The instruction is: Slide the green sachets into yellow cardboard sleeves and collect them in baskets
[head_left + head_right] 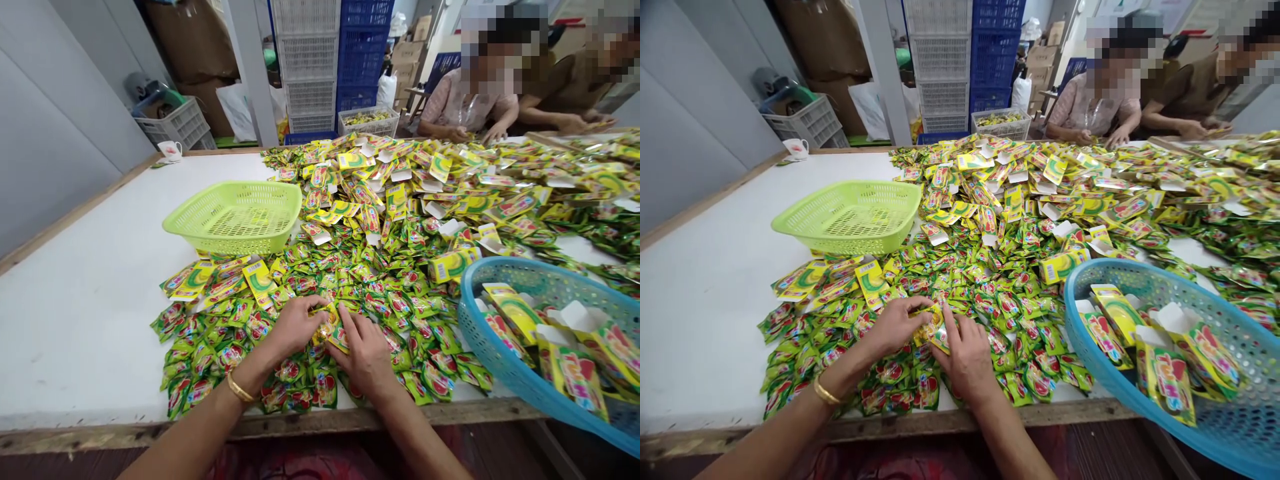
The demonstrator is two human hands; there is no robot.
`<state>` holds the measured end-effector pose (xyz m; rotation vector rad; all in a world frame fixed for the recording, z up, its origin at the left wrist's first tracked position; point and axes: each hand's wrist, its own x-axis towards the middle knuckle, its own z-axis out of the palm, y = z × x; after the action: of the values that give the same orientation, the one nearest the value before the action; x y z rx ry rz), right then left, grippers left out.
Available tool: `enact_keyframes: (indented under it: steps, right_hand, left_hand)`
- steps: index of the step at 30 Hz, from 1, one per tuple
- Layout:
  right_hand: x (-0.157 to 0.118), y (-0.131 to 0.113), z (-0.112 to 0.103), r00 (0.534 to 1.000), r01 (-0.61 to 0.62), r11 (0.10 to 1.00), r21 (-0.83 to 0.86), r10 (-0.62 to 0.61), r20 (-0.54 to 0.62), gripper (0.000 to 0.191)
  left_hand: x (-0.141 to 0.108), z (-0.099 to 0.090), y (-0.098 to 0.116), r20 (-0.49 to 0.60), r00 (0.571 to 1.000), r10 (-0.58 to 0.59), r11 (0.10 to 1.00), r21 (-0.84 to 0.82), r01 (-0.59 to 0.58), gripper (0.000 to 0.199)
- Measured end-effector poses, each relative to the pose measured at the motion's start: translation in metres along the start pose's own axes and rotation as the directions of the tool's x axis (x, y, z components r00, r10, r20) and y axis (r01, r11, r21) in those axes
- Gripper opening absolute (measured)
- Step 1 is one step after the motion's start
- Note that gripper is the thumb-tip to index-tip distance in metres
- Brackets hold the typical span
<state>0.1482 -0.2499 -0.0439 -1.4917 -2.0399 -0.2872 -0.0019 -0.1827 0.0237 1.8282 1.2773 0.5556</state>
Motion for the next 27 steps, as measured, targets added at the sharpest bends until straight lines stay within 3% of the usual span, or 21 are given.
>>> enact_keyframes:
  steps: [3, 6, 12, 16, 18, 21, 24, 27]
  right_hand:
    - [0.001, 0.0, -0.001, 1.0, 0.019, 1.0, -0.004, -0.019, -0.01, 0.07]
    - [0.001, 0.001, -0.001, 0.998, 0.032, 1.0, -0.001, -0.032, -0.047, 0.072]
    - [0.0, 0.003, 0.0, 0.997, 0.036, 0.997, 0.068, -0.031, -0.066, 0.07]
    - [0.0, 0.001, 0.001, 0.998, 0.042, 0.995, 0.089, -0.038, -0.048, 0.068]
    - [0.0, 0.0, 0.002, 0.998, 0.045, 0.995, 0.086, -0.041, -0.046, 0.068]
    - [-0.001, 0.0, 0.002, 0.998, 0.053, 0.996, 0.075, -0.05, -0.039, 0.069]
    - [-0.002, 0.0, 0.003, 0.999, 0.034, 0.998, 0.061, -0.032, -0.029, 0.069]
    - [-0.002, 0.0, 0.002, 0.999, 0.033, 0.998, 0.046, -0.032, -0.027, 0.065]
  left_hand:
    - [0.006, -0.01, 0.003, 0.085, 0.995, 0.046, 0.995, 0.089, -0.054, 0.022]
    - [0.005, -0.011, 0.007, 0.101, 0.989, 0.105, 0.983, 0.141, -0.119, 0.023]
    - [0.0, -0.007, 0.009, 0.128, 0.98, 0.155, 0.986, -0.089, -0.144, 0.021]
    - [0.005, -0.01, 0.007, 0.091, 0.991, 0.096, 0.988, 0.115, -0.107, 0.017]
    - [0.007, -0.01, 0.008, 0.089, 0.986, 0.138, 0.954, 0.258, -0.156, 0.017]
    - [0.007, -0.009, 0.01, 0.178, 0.96, 0.218, 0.884, 0.38, -0.271, 0.022]
    - [0.006, -0.007, 0.011, 0.2, 0.945, 0.261, 0.863, 0.39, -0.321, 0.029]
    - [0.007, -0.004, 0.007, 0.19, 0.956, 0.223, 0.926, 0.267, -0.268, 0.031]
